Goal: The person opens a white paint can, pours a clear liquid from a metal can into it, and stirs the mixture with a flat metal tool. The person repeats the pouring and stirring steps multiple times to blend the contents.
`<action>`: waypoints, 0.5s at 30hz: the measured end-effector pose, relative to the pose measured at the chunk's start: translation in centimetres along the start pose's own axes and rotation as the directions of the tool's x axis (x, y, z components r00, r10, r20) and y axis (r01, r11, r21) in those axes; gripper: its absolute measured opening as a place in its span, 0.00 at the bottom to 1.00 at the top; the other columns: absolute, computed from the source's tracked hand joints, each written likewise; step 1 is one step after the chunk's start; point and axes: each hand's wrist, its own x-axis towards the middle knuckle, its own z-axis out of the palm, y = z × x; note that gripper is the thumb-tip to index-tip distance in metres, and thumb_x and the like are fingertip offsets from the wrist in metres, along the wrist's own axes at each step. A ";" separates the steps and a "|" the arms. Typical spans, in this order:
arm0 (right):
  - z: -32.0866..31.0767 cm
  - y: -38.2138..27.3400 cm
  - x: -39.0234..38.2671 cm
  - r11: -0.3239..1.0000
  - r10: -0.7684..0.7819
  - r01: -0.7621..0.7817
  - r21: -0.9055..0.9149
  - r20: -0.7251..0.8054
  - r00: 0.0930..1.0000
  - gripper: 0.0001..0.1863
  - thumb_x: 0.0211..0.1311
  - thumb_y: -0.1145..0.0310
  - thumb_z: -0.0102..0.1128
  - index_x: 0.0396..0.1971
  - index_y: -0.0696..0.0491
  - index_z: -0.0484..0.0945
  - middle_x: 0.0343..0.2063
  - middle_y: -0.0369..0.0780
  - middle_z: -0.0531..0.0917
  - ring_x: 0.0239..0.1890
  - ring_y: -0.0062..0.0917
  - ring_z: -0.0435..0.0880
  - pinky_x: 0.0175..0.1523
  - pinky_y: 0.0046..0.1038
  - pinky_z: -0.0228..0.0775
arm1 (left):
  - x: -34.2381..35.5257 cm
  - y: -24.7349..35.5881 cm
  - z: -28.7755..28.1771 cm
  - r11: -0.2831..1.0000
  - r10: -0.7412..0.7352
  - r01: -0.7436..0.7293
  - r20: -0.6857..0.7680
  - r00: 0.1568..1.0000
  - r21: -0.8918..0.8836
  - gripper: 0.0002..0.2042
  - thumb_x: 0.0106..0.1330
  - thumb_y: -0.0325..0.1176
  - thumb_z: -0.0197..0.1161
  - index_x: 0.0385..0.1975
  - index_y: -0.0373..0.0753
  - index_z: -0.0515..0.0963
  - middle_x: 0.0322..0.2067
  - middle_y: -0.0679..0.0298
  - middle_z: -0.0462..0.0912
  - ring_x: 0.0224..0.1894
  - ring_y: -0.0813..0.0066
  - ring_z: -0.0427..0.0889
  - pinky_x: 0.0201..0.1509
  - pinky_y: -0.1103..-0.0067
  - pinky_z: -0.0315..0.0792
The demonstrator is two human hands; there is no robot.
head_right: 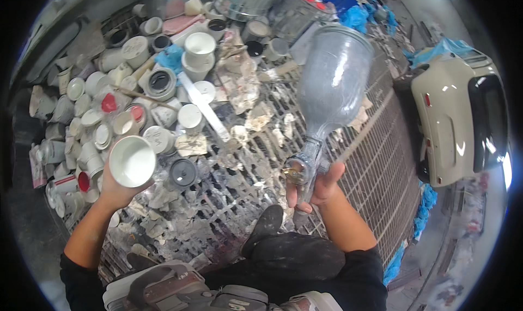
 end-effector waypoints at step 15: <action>-5.7 13.3 -1.4 0.205 -0.079 -0.303 -0.931 -0.324 0.943 0.21 0.77 0.60 0.63 0.60 0.57 0.77 0.42 0.49 0.84 0.44 0.42 0.85 0.54 0.41 0.76 | 1.9 5.9 -1.7 0.963 0.240 -0.251 0.120 0.963 0.096 0.48 0.46 0.35 0.89 0.67 0.39 0.64 0.59 0.54 0.81 0.61 0.59 0.84 0.64 0.67 0.79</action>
